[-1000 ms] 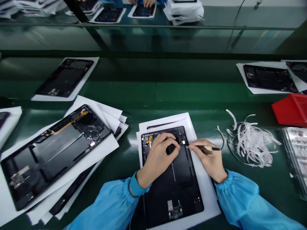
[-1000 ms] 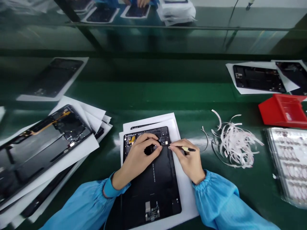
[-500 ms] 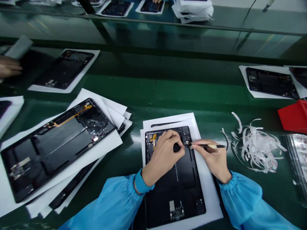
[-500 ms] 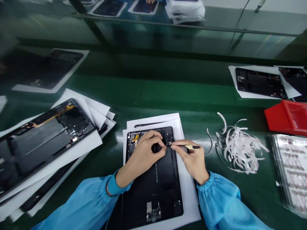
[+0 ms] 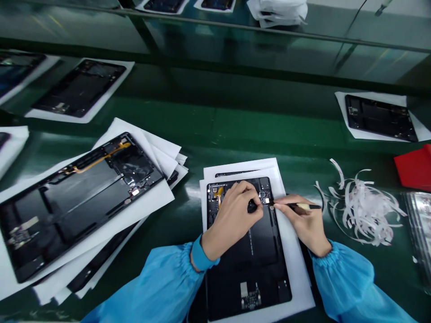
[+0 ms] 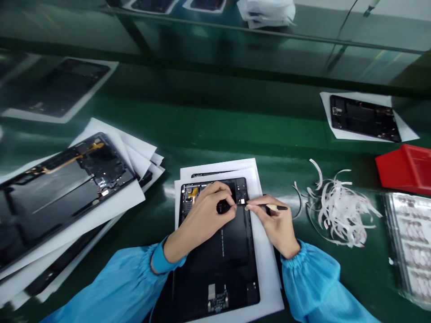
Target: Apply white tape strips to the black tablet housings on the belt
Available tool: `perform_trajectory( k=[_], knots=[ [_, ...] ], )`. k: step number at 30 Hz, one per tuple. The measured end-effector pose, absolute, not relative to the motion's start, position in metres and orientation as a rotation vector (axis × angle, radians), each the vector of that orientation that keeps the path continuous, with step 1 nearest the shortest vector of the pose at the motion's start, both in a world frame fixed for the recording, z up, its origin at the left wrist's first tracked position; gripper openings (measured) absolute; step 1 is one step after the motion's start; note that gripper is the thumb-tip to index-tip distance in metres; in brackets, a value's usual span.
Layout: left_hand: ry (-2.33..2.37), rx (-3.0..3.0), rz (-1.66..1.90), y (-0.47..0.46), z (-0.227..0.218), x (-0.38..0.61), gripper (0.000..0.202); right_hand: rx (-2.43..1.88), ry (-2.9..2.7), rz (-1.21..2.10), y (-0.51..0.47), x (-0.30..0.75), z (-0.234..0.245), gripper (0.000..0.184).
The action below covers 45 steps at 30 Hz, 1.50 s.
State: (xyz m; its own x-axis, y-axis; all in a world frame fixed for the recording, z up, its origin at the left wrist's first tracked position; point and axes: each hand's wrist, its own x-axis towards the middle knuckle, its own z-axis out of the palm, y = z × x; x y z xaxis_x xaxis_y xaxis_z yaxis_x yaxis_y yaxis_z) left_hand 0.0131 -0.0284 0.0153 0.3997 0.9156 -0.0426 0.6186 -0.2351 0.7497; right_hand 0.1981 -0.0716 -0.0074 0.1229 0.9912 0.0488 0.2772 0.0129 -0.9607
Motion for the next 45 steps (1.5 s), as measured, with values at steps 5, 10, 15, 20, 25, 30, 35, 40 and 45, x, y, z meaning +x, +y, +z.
perform_trajectory(
  k=[5, 10, 15, 20, 25, 30, 35, 40, 45],
  knots=[
    [1.333, 1.931, 0.536, -0.029, 0.016, 0.014, 0.014, -1.436, -1.288, 0.95, -0.073, 0.203, -0.008, 0.007],
    [1.317, 1.918, 0.52, -0.03, 0.015, 0.013, 0.014, -1.522, -1.245, 0.955, -0.075, 0.204, -0.009, 0.009],
    [1.315, 1.878, 0.557, -0.028, 0.013, 0.016, 0.018, -1.561, -1.243, 0.89, -0.078, 0.208, -0.008, 0.017],
    [1.332, 1.762, 0.742, -0.041, 0.026, -0.008, 0.017, -1.463, -1.415, 0.818, -0.076, 0.197, 0.02, 0.038],
    [1.382, 1.439, 0.743, -0.103, 0.038, -0.048, 0.008, -1.546, -2.03, 0.749, -0.065, 0.164, 0.038, 0.03],
    [1.222, 1.293, 0.504, -0.154, 0.039, -0.048, 0.019, -1.639, -2.331, 0.75, -0.051, 0.147, 0.026, 0.014],
    [1.106, 1.064, 0.503, -0.152, 0.04, -0.03, 0.032, -1.506, -2.139, 0.82, -0.063, 0.155, 0.04, 0.011],
    [0.864, 0.659, 0.699, -0.149, 0.043, -0.013, 0.054, -1.191, -2.03, 0.883, -0.121, 0.168, 0.067, 0.011],
    [0.865, 0.398, 0.703, -0.163, 0.056, -0.013, 0.042, -0.997, -2.273, 0.221, -0.18, 0.163, 0.063, 0.024]
  ],
)
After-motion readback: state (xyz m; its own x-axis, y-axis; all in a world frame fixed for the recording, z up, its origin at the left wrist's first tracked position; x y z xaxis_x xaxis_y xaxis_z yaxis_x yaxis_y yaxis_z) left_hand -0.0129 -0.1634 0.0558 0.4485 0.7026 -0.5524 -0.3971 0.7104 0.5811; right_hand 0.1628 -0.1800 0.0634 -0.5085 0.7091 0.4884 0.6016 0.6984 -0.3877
